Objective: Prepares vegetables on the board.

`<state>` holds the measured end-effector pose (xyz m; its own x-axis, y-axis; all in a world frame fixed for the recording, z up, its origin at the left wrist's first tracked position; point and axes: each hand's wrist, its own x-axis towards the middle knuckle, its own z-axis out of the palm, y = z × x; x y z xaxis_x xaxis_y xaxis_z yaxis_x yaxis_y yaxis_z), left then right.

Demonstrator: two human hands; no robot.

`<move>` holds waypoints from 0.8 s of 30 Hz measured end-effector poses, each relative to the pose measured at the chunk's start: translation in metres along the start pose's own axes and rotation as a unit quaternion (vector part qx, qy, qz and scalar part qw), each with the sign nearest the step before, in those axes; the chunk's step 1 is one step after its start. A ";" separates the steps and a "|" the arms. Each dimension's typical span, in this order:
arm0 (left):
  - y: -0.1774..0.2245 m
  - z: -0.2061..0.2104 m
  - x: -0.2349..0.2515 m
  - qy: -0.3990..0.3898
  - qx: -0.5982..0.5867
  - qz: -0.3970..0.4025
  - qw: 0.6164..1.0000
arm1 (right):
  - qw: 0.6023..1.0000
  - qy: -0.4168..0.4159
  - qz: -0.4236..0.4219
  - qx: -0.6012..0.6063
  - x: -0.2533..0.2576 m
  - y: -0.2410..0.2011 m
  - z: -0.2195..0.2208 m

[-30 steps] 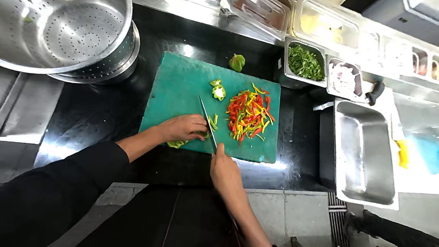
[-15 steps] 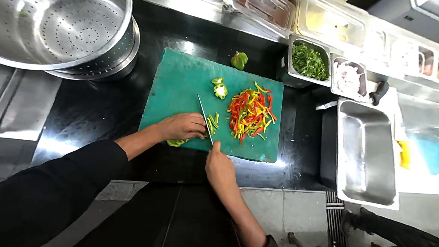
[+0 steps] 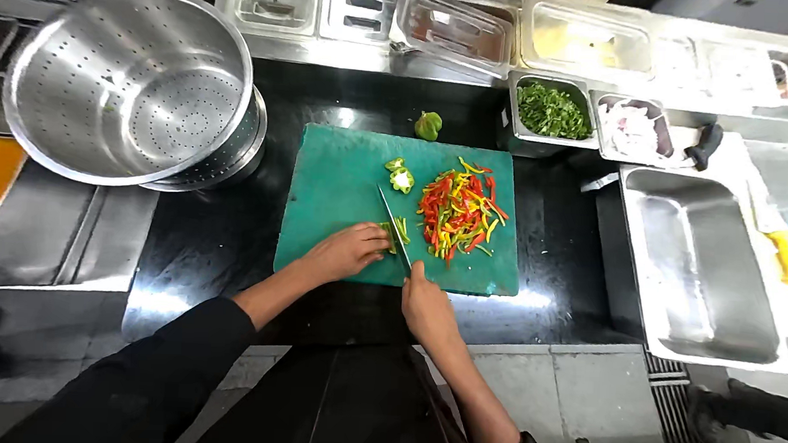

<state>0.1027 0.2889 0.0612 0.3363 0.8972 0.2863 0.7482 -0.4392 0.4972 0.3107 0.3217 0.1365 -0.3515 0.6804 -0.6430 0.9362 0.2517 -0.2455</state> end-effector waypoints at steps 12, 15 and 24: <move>-0.003 -0.019 0.026 -0.102 -0.008 -0.006 0.995 | 0.999 -0.029 0.021 -0.019 -0.036 -0.010 -0.016; -0.006 -0.020 0.026 -0.097 -0.014 0.003 0.995 | 0.998 -0.045 0.030 -0.013 -0.040 -0.013 -0.018; -0.013 -0.015 0.020 -0.066 -0.021 0.006 0.998 | 0.999 -0.028 0.017 -0.011 -0.023 -0.020 -0.015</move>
